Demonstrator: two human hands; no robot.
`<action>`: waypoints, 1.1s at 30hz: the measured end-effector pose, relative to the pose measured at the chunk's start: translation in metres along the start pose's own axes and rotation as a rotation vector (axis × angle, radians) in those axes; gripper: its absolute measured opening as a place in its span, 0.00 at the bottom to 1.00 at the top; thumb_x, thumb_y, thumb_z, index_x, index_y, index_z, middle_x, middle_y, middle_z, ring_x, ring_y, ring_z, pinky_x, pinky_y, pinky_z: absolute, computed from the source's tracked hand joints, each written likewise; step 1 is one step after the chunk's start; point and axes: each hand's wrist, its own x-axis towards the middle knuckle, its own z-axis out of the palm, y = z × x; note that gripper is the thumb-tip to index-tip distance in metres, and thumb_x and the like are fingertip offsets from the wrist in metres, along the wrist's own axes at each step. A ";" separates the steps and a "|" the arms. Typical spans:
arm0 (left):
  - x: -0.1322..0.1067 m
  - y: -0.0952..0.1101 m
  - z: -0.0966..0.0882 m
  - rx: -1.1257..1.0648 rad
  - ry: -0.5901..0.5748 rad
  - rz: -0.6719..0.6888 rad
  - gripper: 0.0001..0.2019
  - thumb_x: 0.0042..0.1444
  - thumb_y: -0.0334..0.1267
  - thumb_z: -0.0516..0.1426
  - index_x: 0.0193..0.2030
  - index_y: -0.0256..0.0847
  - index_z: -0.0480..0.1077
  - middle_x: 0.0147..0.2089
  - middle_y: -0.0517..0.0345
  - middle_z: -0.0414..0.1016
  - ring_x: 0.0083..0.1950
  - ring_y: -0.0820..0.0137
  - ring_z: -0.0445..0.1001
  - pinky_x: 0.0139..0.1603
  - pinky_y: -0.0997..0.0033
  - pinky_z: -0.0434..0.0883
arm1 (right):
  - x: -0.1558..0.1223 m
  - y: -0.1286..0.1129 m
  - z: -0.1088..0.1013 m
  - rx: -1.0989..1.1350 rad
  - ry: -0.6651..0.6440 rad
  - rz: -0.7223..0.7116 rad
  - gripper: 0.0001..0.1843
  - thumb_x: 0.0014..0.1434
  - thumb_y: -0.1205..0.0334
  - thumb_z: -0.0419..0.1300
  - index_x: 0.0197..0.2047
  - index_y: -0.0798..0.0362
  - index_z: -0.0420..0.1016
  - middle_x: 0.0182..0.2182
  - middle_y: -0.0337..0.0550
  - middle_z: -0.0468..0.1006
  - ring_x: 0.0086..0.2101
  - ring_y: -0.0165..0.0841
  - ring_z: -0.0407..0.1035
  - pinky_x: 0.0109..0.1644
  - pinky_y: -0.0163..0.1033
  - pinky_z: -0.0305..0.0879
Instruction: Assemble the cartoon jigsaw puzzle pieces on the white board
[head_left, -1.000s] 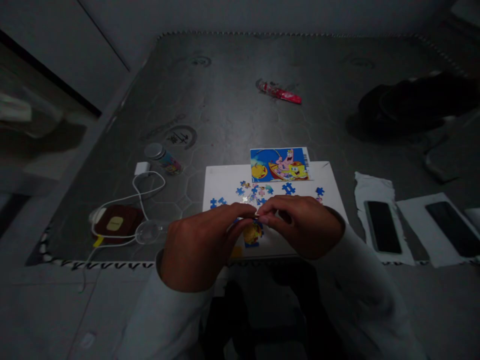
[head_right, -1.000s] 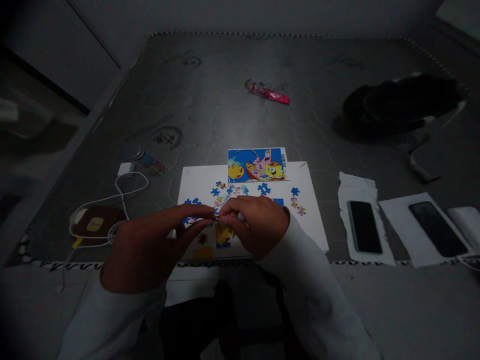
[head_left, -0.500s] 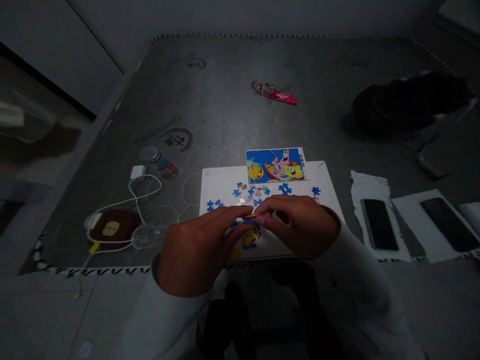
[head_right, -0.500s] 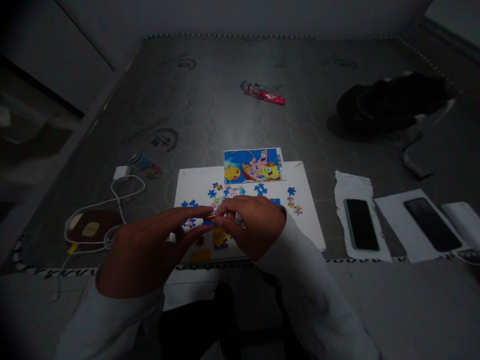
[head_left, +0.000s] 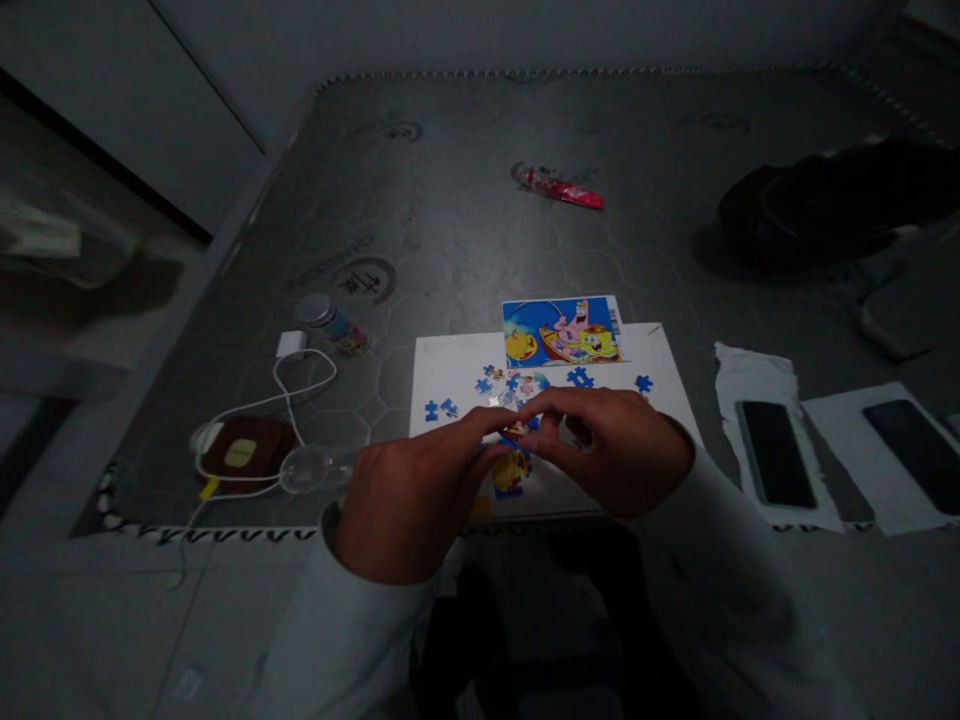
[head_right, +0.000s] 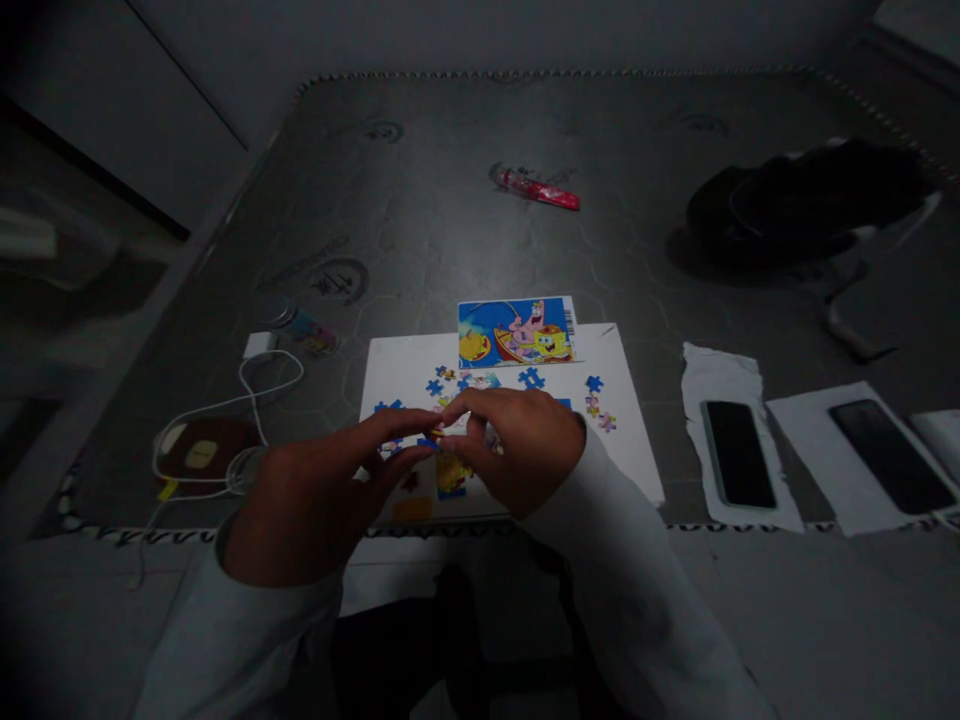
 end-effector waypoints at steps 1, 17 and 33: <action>0.000 0.001 0.000 0.007 -0.004 -0.011 0.12 0.67 0.37 0.58 0.55 0.50 0.76 0.40 0.62 0.87 0.29 0.71 0.83 0.23 0.77 0.68 | 0.000 0.000 0.000 -0.012 0.011 -0.008 0.08 0.62 0.56 0.64 0.44 0.44 0.81 0.29 0.33 0.79 0.25 0.28 0.66 0.32 0.36 0.54; 0.000 0.001 0.003 0.074 0.021 -0.025 0.11 0.65 0.42 0.62 0.53 0.50 0.78 0.33 0.64 0.86 0.26 0.71 0.82 0.22 0.75 0.64 | -0.003 0.001 0.005 -0.181 -0.021 -0.010 0.11 0.66 0.53 0.58 0.45 0.45 0.80 0.28 0.35 0.80 0.28 0.31 0.69 0.35 0.39 0.54; -0.001 -0.004 0.004 -0.039 0.092 0.051 0.10 0.63 0.36 0.64 0.51 0.44 0.79 0.45 0.60 0.86 0.38 0.68 0.85 0.32 0.72 0.75 | 0.001 0.007 0.004 -0.268 -0.033 -0.073 0.09 0.66 0.52 0.61 0.44 0.45 0.79 0.31 0.35 0.83 0.32 0.34 0.74 0.41 0.41 0.58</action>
